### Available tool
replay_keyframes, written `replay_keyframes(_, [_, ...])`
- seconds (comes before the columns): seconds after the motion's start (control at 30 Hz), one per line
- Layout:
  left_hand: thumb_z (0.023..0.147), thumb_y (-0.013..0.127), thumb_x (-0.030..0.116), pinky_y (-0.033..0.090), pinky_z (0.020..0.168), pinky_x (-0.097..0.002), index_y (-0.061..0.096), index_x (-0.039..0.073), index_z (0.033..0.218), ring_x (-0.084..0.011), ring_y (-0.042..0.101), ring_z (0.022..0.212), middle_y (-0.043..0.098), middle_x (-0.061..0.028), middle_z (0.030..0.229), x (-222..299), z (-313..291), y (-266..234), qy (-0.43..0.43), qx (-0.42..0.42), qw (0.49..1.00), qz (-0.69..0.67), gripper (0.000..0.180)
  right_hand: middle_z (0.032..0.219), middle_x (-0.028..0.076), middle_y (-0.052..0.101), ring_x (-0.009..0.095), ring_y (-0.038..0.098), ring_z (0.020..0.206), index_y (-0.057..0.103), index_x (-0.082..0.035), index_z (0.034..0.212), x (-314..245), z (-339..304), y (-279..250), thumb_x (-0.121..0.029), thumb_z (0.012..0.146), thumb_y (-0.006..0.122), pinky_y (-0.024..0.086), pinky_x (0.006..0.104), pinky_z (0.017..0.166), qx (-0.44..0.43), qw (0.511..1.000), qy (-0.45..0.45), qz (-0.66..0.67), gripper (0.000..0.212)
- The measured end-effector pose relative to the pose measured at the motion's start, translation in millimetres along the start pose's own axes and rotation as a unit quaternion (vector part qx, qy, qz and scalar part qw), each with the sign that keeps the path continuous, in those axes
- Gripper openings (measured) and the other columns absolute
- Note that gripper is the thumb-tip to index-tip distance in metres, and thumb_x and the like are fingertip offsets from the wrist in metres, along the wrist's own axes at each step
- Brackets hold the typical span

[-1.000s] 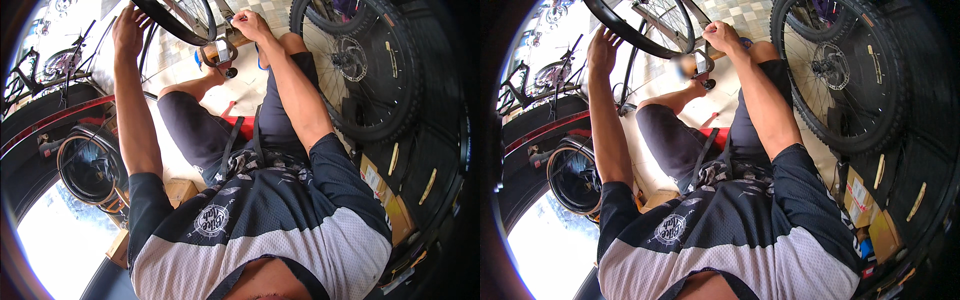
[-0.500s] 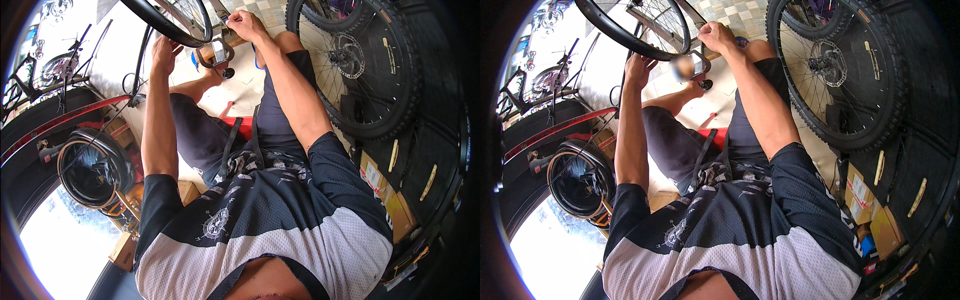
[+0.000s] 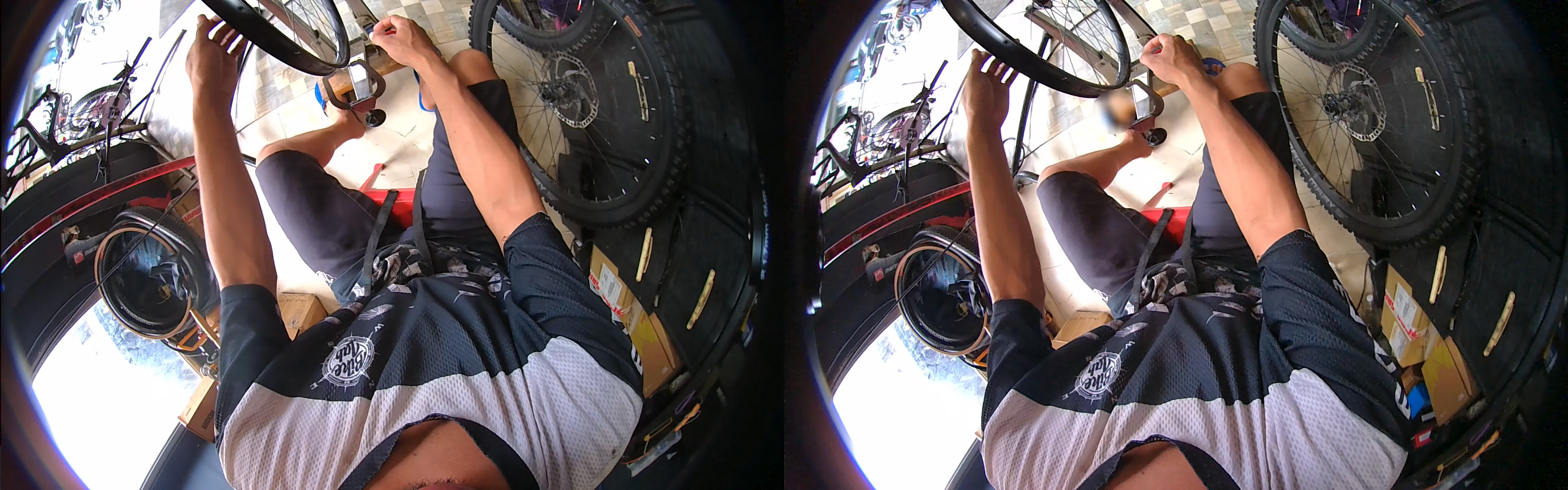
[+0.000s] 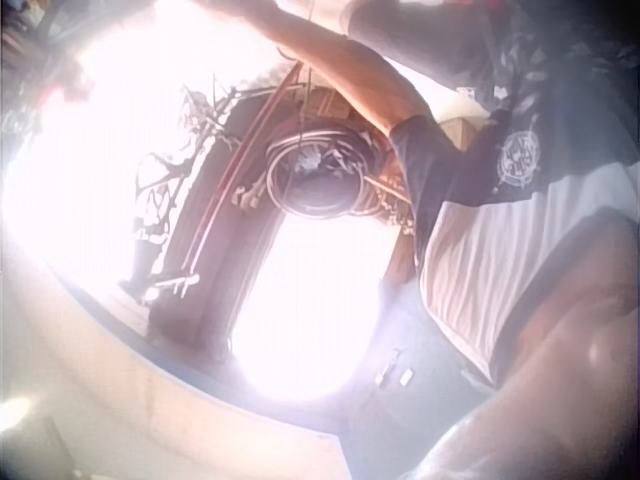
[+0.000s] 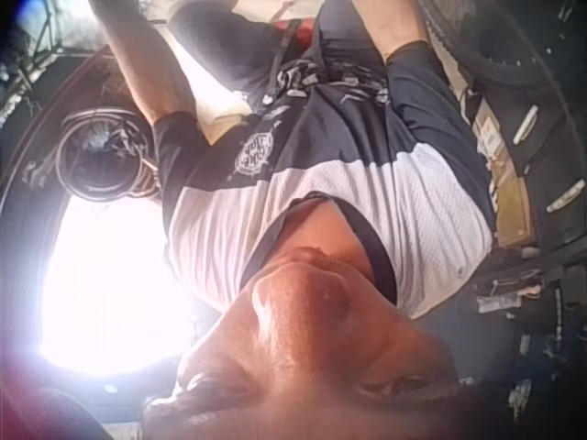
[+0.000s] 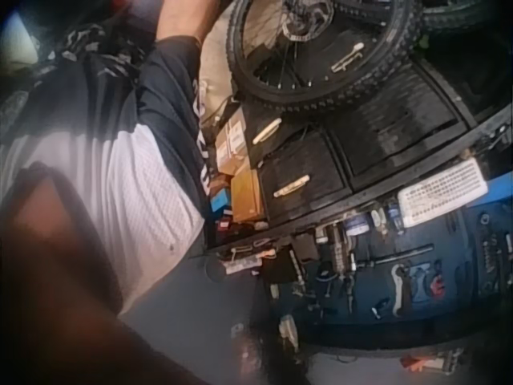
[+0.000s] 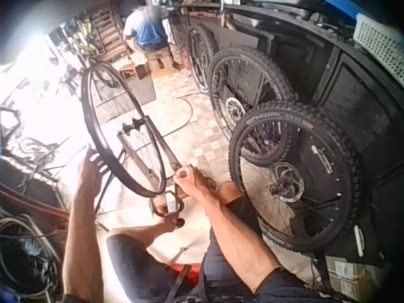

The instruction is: The person adjusts the spokes of a bicycle wheel mounted on a truing stand, using a spoke wrench to tighten or loosen individual spokes while rotating the wheel to check alignment.

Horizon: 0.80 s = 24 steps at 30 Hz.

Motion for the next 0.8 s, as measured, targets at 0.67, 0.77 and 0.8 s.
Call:
replay_keyframes(0.67, [0.110, 0.025, 0.050, 0.031, 0.118, -0.0546, 0.043, -0.003, 0.132, -0.0400, 0.052, 0.132, 0.055, -0.0314, 0.136, 32.6, -11.4, 25.6, -0.018, -0.066, 0.997, -0.020, 0.060, 0.103, 0.015, 0.075, 0.032, 0.071, 0.099, 0.073, -0.013, 0.098, -0.7, -2.5, 5.3, -0.037, 0.080, 0.068, 0.055, 0.0405, 0.088, -0.009, 1.000, 0.013, 0.015, 0.031])
replay_keyframes(0.77, [0.109, 0.028, 0.050, 0.032, 0.117, -0.0533, 0.042, -0.001, 0.136, -0.0385, 0.049, 0.132, 0.050, -0.0268, 0.139, 19.4, -7.9, 10.1, 0.008, 0.010, 0.999, -0.034, 0.060, 0.103, 0.014, 0.075, 0.032, 0.071, 0.098, 0.073, -0.012, 0.098, -0.7, -4.3, 3.3, -0.038, 0.080, 0.069, 0.055, 0.0404, 0.087, -0.014, 0.999, 0.029, -0.002, 0.032])
replay_keyframes(0.8, [0.109, 0.031, 0.051, 0.033, 0.116, -0.0536, 0.042, 0.000, 0.136, -0.0376, 0.047, 0.132, 0.047, -0.0249, 0.140, 5.8, -8.1, 8.1, -0.014, 0.001, 0.999, -0.041, 0.059, 0.102, 0.014, 0.075, 0.031, 0.071, 0.098, 0.073, -0.012, 0.099, -3.5, -3.8, 2.7, -0.038, 0.080, 0.069, 0.055, 0.0404, 0.087, -0.013, 1.000, 0.019, 0.000, 0.032])
Point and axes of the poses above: each hand's wrist, its own z-axis towards the middle knuckle, its own y-axis out of the palm, x = y × z, the point moved 8 cm from there along z, towards the middle knuckle
